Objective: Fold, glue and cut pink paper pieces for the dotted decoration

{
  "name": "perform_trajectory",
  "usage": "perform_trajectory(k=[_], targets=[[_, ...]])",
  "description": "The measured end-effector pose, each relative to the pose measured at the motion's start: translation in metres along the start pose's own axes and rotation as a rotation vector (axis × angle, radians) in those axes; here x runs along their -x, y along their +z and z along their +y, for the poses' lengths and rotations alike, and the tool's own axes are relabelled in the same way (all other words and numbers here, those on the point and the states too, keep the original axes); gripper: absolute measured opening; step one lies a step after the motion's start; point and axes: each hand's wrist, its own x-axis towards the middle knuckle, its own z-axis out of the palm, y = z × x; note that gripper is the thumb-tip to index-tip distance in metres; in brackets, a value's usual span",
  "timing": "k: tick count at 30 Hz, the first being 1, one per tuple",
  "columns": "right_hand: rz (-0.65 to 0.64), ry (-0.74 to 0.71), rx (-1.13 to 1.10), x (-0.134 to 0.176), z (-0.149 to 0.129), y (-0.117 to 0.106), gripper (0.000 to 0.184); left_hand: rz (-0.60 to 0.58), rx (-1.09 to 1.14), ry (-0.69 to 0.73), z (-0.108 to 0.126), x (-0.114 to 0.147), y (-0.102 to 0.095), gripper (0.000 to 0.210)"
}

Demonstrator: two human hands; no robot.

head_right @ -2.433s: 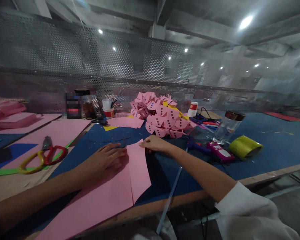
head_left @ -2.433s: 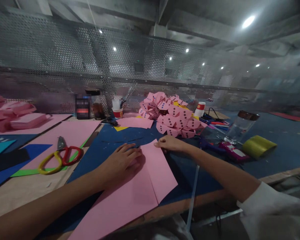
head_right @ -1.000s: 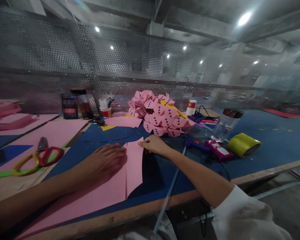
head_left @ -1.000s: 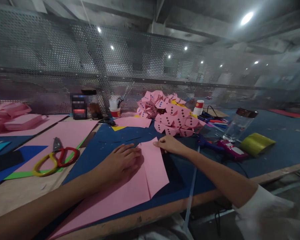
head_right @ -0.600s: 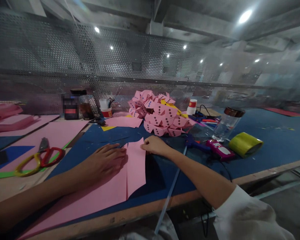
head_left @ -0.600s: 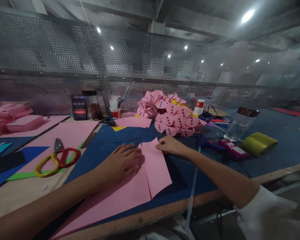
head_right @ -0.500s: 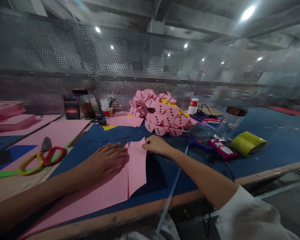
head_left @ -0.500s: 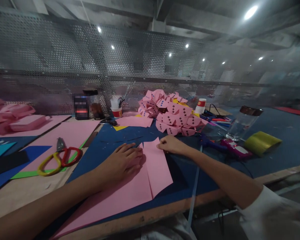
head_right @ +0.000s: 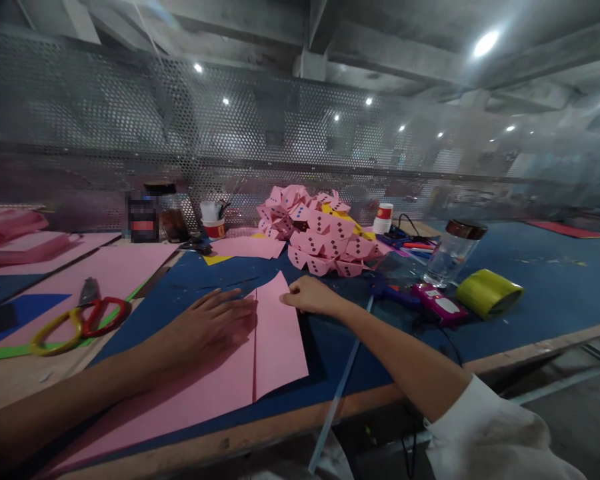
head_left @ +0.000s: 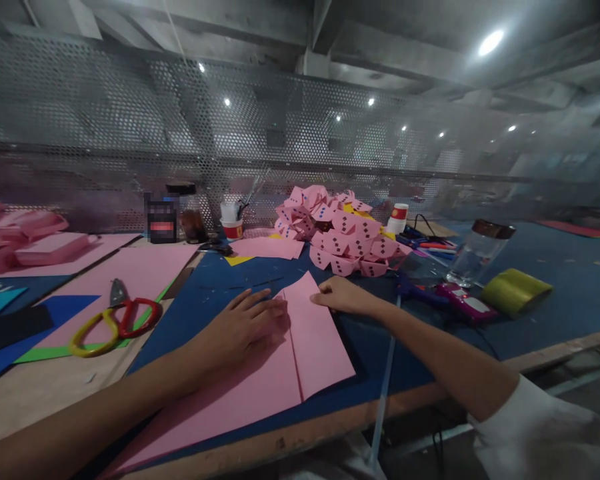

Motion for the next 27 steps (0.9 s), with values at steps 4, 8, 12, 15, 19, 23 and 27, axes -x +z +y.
perform_trajectory(k=[4,8,12,15,19,23,27], targets=[[0.013,0.003,0.013,-0.0013,0.0000,0.0012,0.043,0.019,0.006,-0.010,0.0052,0.0006,-0.0020,0.044],[0.000,-0.029,0.046,-0.0015,0.0004,0.0012,0.049,0.028,0.023,-0.016,0.0066,0.0008,-0.0019,0.043],[0.019,-0.028,0.111,-0.0004,-0.0016,0.0015,0.044,0.026,0.029,-0.017,0.0071,-0.0007,-0.0023,0.041],[0.019,-0.011,0.119,0.0004,-0.0042,0.0014,0.041,0.014,0.033,-0.041,0.0087,-0.0020,-0.0044,0.041],[0.001,-0.003,0.118,0.0010,-0.0069,0.0005,0.039,-0.015,0.021,-0.037,0.0094,-0.0021,-0.0064,0.040],[-0.009,0.000,0.107,0.0014,-0.0074,0.0004,0.038,-0.020,0.020,-0.032,0.0089,-0.0018,-0.0065,0.041],[-0.014,0.000,0.102,0.0022,-0.0069,0.0007,0.035,-0.012,0.027,-0.041,0.0088,-0.0014,-0.0059,0.042]])
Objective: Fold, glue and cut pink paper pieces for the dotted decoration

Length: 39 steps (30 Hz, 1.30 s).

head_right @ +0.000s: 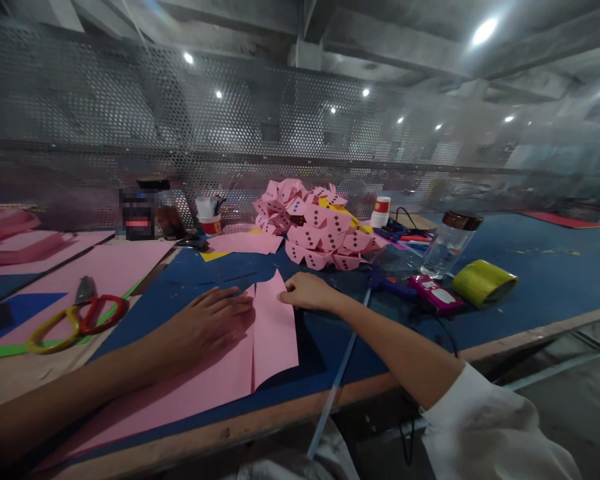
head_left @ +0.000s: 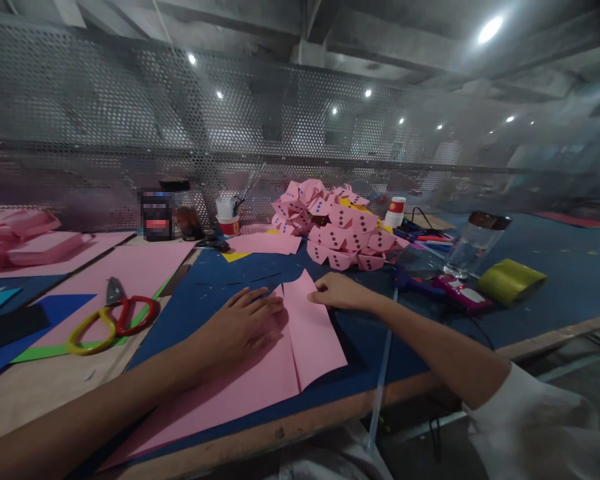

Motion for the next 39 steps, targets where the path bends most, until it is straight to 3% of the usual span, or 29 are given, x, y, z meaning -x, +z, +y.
perform_trajectory(k=[6,16,23,39], targets=[[0.013,-0.004,0.026,-0.001,0.001,0.001,0.035,-0.017,-0.022,0.002,-0.001,0.001,0.000,0.041],[0.144,0.021,0.056,-0.012,0.011,0.007,0.042,0.000,0.000,-0.017,-0.003,-0.003,0.004,0.043],[0.040,0.017,-0.023,-0.007,0.009,0.003,0.047,-0.033,0.025,-0.002,0.000,-0.001,0.002,0.039],[0.024,0.034,0.063,-0.001,0.000,-0.001,0.040,-0.030,0.082,-0.021,0.002,-0.002,-0.003,0.042]])
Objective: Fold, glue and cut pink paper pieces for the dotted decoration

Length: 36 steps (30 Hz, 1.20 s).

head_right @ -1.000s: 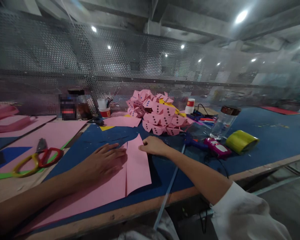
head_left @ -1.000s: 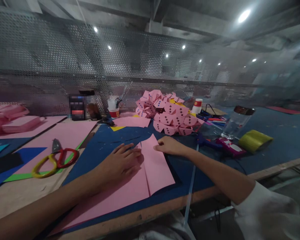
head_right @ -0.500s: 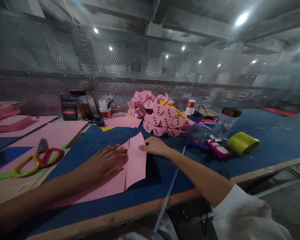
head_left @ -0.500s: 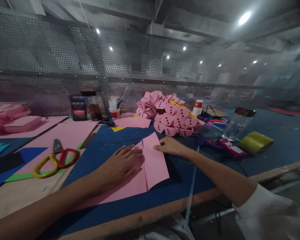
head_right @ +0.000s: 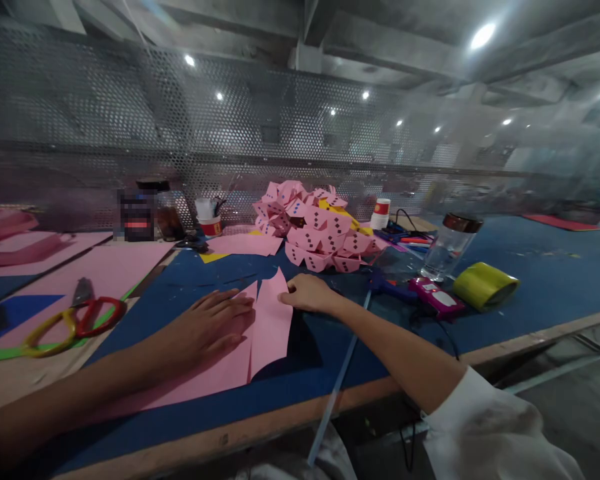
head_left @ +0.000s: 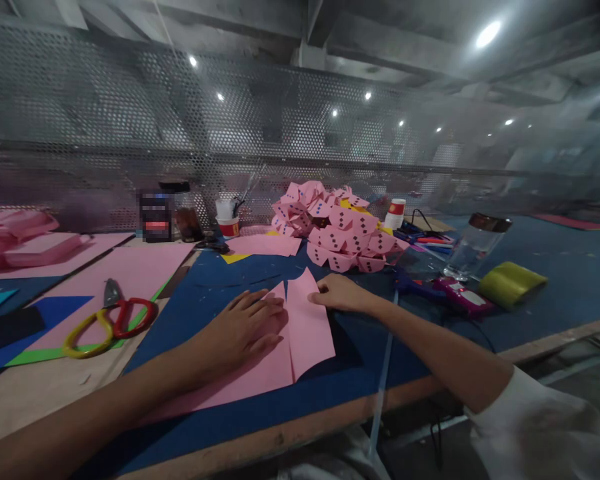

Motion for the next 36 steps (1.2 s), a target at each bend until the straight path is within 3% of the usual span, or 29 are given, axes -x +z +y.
perform_trajectory(k=[7,15,36], targets=[[-0.035,-0.011,-0.110,-0.001,0.005,0.001,0.057,-0.007,-0.003,-0.019,-0.010,-0.003,0.004,0.047],[0.000,-0.026,-0.047,0.000,0.003,0.002,0.045,0.038,-0.009,0.037,-0.008,-0.003,0.006,0.036],[-0.014,-0.008,0.010,0.004,-0.006,-0.001,0.035,0.014,-0.014,0.025,-0.003,-0.002,0.002,0.039]])
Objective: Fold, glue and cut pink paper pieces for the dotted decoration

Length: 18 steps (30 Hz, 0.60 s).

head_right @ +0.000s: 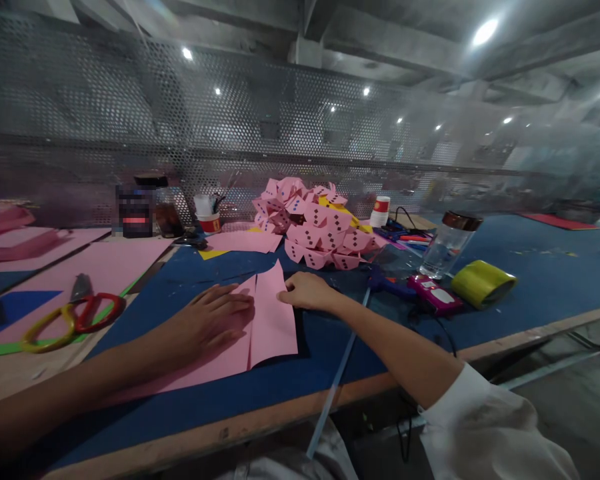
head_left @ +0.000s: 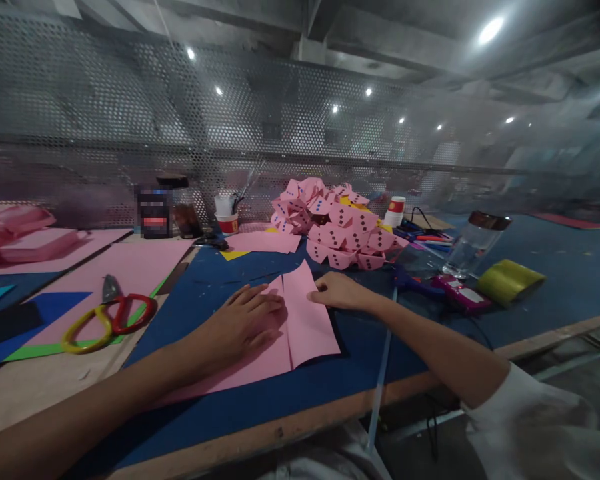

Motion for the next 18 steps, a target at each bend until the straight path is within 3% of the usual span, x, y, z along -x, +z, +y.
perform_trajectory(k=[18], targets=[[0.003,0.026,-0.035,-0.0001,0.0020,0.0013,0.043,-0.018,-0.011,-0.002,0.0012,0.0014,-0.0016,0.038]])
